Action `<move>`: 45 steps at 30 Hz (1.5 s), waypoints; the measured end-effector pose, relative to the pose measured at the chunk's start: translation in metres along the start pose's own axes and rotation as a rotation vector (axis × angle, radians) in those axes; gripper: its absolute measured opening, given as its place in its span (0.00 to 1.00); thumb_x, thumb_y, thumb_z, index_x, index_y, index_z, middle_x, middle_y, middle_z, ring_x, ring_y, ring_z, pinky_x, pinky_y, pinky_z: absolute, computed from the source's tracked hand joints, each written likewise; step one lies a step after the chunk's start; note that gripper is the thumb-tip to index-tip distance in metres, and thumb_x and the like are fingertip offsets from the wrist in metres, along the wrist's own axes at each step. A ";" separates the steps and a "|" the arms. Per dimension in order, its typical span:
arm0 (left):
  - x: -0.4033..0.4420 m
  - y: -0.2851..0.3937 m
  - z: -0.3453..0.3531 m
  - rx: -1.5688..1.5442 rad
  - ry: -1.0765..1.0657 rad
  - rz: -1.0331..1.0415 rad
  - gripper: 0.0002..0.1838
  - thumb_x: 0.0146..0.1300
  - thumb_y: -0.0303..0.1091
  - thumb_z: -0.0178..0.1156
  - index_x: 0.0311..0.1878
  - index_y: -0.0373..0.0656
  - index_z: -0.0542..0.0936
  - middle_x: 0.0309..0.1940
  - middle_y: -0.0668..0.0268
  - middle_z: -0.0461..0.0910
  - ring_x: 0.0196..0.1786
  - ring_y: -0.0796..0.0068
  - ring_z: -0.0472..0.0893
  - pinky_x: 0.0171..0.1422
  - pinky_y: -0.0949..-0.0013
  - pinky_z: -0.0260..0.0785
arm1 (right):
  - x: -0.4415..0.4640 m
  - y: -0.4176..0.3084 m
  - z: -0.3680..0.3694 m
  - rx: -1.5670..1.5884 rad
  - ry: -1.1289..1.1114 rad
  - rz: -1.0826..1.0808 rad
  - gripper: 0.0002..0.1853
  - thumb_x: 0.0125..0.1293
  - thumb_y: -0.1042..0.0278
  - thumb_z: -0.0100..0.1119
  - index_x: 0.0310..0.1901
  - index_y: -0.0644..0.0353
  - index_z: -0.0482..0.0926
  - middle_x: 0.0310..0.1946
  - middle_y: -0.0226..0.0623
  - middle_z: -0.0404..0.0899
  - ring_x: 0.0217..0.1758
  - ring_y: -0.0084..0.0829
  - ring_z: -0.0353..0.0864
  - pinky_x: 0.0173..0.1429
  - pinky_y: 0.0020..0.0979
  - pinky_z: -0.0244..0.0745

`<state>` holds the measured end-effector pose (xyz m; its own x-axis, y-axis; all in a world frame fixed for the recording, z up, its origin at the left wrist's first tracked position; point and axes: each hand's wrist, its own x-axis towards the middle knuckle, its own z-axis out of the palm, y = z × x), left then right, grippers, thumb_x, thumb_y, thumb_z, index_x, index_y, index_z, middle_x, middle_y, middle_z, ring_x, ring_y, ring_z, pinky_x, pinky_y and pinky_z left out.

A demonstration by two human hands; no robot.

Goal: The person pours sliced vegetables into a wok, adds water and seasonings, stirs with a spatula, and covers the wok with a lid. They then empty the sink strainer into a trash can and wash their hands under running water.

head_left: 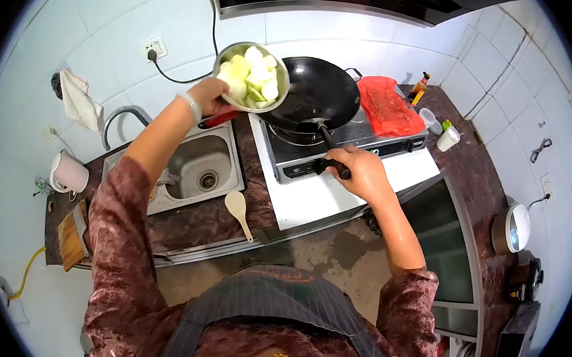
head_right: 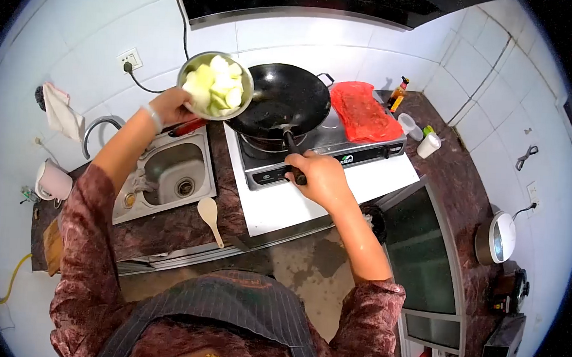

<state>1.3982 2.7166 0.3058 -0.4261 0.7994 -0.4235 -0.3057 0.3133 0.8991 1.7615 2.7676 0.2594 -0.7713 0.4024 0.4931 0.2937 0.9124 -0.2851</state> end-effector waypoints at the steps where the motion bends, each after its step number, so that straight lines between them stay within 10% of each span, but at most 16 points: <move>1: 0.012 0.008 0.010 0.184 -0.005 0.054 0.19 0.56 0.22 0.46 0.53 0.34 0.66 0.43 0.53 0.74 0.42 0.57 0.80 0.38 0.63 0.79 | -0.001 0.001 -0.002 -0.005 -0.001 0.002 0.11 0.49 0.66 0.65 0.37 0.52 0.78 0.23 0.36 0.75 0.27 0.41 0.77 0.31 0.39 0.70; 10: 0.082 0.012 0.099 1.308 0.428 0.346 0.21 0.63 0.31 0.43 0.60 0.35 0.62 0.54 0.42 0.69 0.53 0.46 0.75 0.47 0.56 0.76 | -0.003 0.002 -0.021 0.028 -0.057 0.009 0.11 0.50 0.67 0.64 0.37 0.51 0.78 0.23 0.37 0.74 0.28 0.41 0.77 0.31 0.38 0.70; 23: 0.057 0.023 0.098 1.559 0.661 1.144 0.31 0.57 0.24 0.48 0.66 0.51 0.59 0.48 0.49 0.68 0.32 0.54 0.80 0.36 0.59 0.75 | 0.005 -0.004 -0.015 -0.132 -0.069 -0.035 0.11 0.50 0.67 0.65 0.38 0.51 0.79 0.25 0.35 0.77 0.28 0.39 0.79 0.31 0.36 0.72; 28: 0.036 0.024 0.028 1.030 0.769 0.913 0.30 0.58 0.28 0.50 0.64 0.48 0.55 0.52 0.46 0.68 0.39 0.48 0.80 0.41 0.58 0.76 | 0.030 0.000 -0.046 0.058 0.103 0.187 0.12 0.51 0.65 0.66 0.37 0.55 0.80 0.31 0.35 0.81 0.30 0.35 0.81 0.36 0.30 0.74; 32: -0.011 -0.017 -0.051 -0.081 0.294 0.639 0.27 0.58 0.26 0.52 0.60 0.44 0.56 0.47 0.53 0.71 0.41 0.60 0.79 0.32 0.65 0.81 | 0.048 0.001 -0.070 0.050 0.079 0.069 0.12 0.50 0.65 0.67 0.37 0.57 0.80 0.31 0.37 0.81 0.31 0.36 0.81 0.36 0.30 0.74; 38: -0.094 -0.136 -0.164 -0.286 0.474 0.475 0.19 0.55 0.26 0.50 0.52 0.38 0.68 0.42 0.59 0.74 0.40 0.65 0.77 0.32 0.67 0.78 | 0.075 0.005 -0.023 -0.048 -0.089 -0.159 0.08 0.52 0.63 0.64 0.34 0.51 0.80 0.29 0.39 0.80 0.32 0.41 0.80 0.36 0.36 0.74; 45: -0.214 -0.287 -0.222 -0.610 0.826 0.300 0.17 0.51 0.24 0.52 0.47 0.38 0.72 0.40 0.61 0.77 0.39 0.66 0.80 0.39 0.65 0.78 | 0.125 0.068 -0.015 0.201 0.102 0.301 0.13 0.56 0.55 0.62 0.35 0.56 0.80 0.24 0.39 0.80 0.24 0.32 0.81 0.31 0.30 0.74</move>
<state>1.3879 2.3421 0.1137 -0.9294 0.1345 -0.3437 -0.3691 -0.3311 0.8684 1.6930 2.8814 0.3138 -0.6040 0.6650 0.4393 0.3744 0.7233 -0.5802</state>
